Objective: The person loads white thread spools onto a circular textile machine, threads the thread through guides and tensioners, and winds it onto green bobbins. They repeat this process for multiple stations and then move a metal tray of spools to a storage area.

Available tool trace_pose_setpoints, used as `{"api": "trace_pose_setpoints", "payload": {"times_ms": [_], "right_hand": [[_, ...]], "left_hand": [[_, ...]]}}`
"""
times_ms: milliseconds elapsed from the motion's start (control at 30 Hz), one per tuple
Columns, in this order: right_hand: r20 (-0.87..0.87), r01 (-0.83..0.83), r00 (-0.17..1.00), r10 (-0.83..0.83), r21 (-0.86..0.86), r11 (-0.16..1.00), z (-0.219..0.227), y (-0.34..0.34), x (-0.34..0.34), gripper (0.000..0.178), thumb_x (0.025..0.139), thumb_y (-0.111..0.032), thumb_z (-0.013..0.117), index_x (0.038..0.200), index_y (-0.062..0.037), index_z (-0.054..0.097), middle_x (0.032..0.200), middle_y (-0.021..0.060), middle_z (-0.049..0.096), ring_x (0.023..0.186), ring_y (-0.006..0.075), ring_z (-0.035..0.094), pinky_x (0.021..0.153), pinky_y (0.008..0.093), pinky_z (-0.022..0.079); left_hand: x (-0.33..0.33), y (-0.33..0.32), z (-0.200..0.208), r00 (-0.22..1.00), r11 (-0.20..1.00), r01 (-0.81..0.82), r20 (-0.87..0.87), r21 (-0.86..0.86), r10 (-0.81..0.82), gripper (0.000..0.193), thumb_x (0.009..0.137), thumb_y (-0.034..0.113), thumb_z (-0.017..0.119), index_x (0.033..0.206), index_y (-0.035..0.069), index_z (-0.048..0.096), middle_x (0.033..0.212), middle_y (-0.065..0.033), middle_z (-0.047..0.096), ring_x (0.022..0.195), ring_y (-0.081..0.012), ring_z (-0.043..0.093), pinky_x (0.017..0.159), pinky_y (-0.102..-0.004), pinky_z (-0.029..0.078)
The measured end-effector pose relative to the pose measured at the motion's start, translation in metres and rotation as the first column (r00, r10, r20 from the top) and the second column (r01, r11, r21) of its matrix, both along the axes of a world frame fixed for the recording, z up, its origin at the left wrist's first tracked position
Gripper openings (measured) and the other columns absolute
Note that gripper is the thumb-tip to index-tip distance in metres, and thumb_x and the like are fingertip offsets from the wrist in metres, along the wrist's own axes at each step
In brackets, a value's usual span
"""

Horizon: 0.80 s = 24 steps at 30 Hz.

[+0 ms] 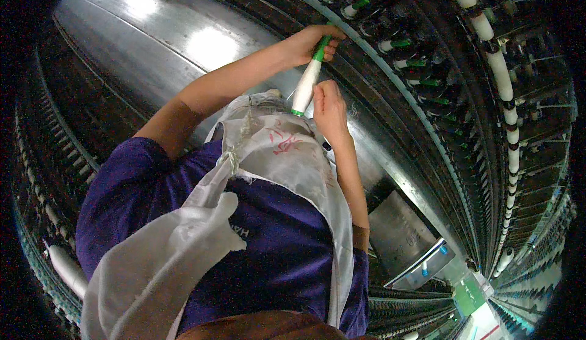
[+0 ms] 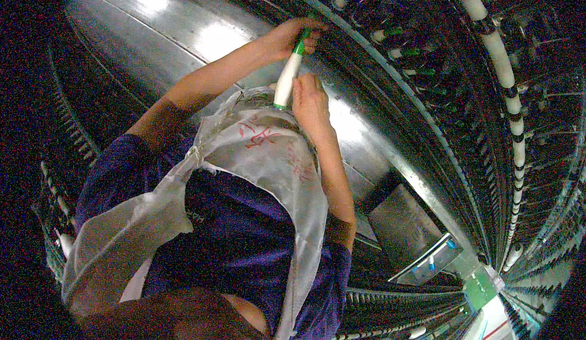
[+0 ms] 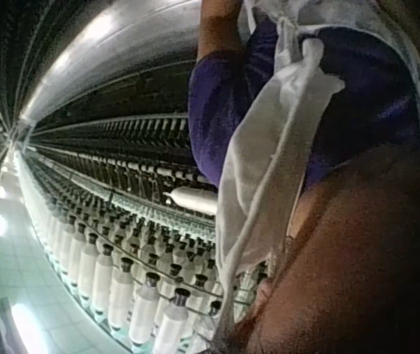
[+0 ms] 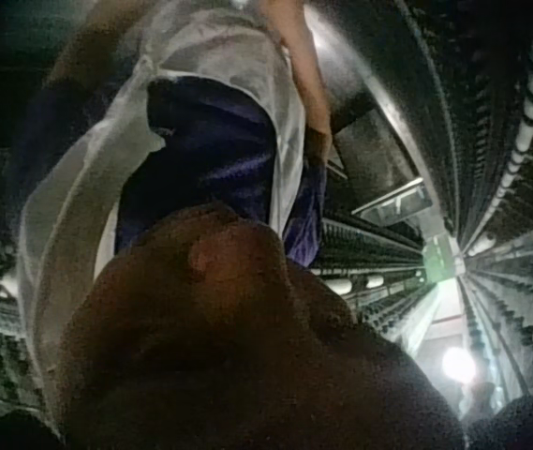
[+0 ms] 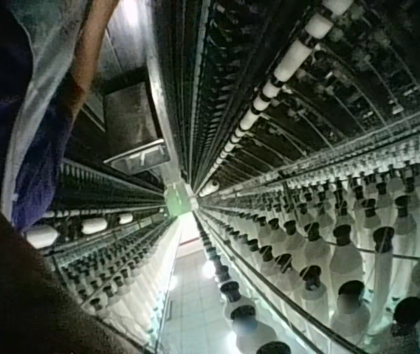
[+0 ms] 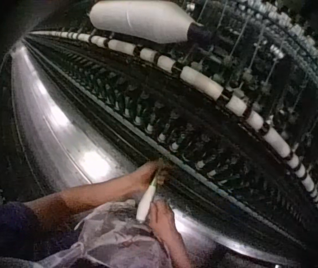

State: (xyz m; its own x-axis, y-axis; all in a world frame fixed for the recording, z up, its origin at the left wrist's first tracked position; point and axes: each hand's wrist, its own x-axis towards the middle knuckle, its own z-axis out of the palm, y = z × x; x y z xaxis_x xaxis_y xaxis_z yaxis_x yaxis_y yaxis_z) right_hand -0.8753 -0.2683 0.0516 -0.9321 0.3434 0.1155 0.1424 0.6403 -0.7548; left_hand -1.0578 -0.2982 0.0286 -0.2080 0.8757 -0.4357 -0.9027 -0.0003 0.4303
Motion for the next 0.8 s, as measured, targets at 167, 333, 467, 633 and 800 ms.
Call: {"api": "trace_pose_setpoints", "payload": {"times_ms": [167, 333, 467, 633, 800], "right_hand": [[-0.201, 0.113, 0.971, -0.133, -0.105, 0.988, 0.004, 0.014, -0.015, 0.011, 0.095, -0.008, 0.044, 0.091, 0.0004, 0.049, 0.087, 0.0124, 0.058, 0.069, 0.0291, 0.057, 0.065, 0.0404, 0.046], [-0.063, 0.106, 0.966, -0.251, -0.79, 0.604, 0.015, 0.036, -0.047, 0.01, 0.095, -0.011, 0.047, 0.09, -0.003, 0.052, 0.084, 0.0087, 0.061, 0.06, 0.014, 0.054, 0.057, 0.0287, 0.047], [-0.103, 0.193, 0.943, -0.317, -0.607, 0.771, 0.005, 0.074, -0.059, 0.008, 0.094, -0.008, 0.049, 0.089, -0.0039, 0.053, 0.076, 0.0056, 0.057, 0.057, 0.0129, 0.049, 0.052, 0.0272, 0.041], [-0.148, 0.323, 0.945, -0.292, 0.269, 0.908, -0.038, 0.137, -0.042, 0.008, 0.088, -0.008, 0.059, 0.085, -0.0021, 0.055, 0.075, 0.0104, 0.058, 0.061, 0.0204, 0.052, 0.055, 0.034, 0.043], [-0.181, 0.189, 0.979, -0.097, 0.601, 0.777, -0.077, 0.177, 0.0, 0.014, 0.086, -0.012, 0.061, 0.096, -0.0026, 0.061, 0.075, 0.0152, 0.063, 0.065, 0.0329, 0.058, 0.064, 0.0436, 0.049]], "left_hand": [[0.007, -0.002, -0.005, 0.977, 0.987, -0.124, -0.185, -0.1, 0.104, 0.028, 0.09, 0.011, 0.057, 0.114, 0.004, 0.047, 0.075, -0.0054, 0.048, 0.066, -0.0159, 0.052, 0.051, -0.0297, 0.047], [0.019, -0.006, 0.0, 0.961, 0.986, 0.112, -0.239, -0.122, -0.138, 0.028, 0.094, 0.024, 0.054, 0.117, 0.009, 0.047, 0.073, -0.0055, 0.053, 0.058, -0.0146, 0.052, 0.049, -0.0301, 0.046], [0.018, -0.004, -0.013, 0.862, 0.883, 0.453, -0.313, 0.123, -0.398, 0.046, 0.094, 0.042, 0.052, 0.124, 0.007, 0.048, 0.07, -0.0038, 0.055, 0.052, -0.0131, 0.05, 0.048, -0.0292, 0.045], [-0.031, -0.03, -0.066, -0.176, 0.779, 0.383, -0.867, -0.497, -0.467, 0.067, 0.089, 0.049, 0.056, 0.145, 0.02, 0.032, 0.074, -0.0122, 0.063, 0.061, -0.0248, 0.061, 0.056, -0.0384, 0.049], [-0.17, -0.124, -0.126, -0.763, 0.711, -0.023, -0.447, -0.703, -0.467, 0.057, 0.089, 0.028, 0.057, 0.141, 0.023, 0.035, 0.086, -0.0185, 0.061, 0.075, -0.0361, 0.062, 0.067, -0.0465, 0.05]]}}
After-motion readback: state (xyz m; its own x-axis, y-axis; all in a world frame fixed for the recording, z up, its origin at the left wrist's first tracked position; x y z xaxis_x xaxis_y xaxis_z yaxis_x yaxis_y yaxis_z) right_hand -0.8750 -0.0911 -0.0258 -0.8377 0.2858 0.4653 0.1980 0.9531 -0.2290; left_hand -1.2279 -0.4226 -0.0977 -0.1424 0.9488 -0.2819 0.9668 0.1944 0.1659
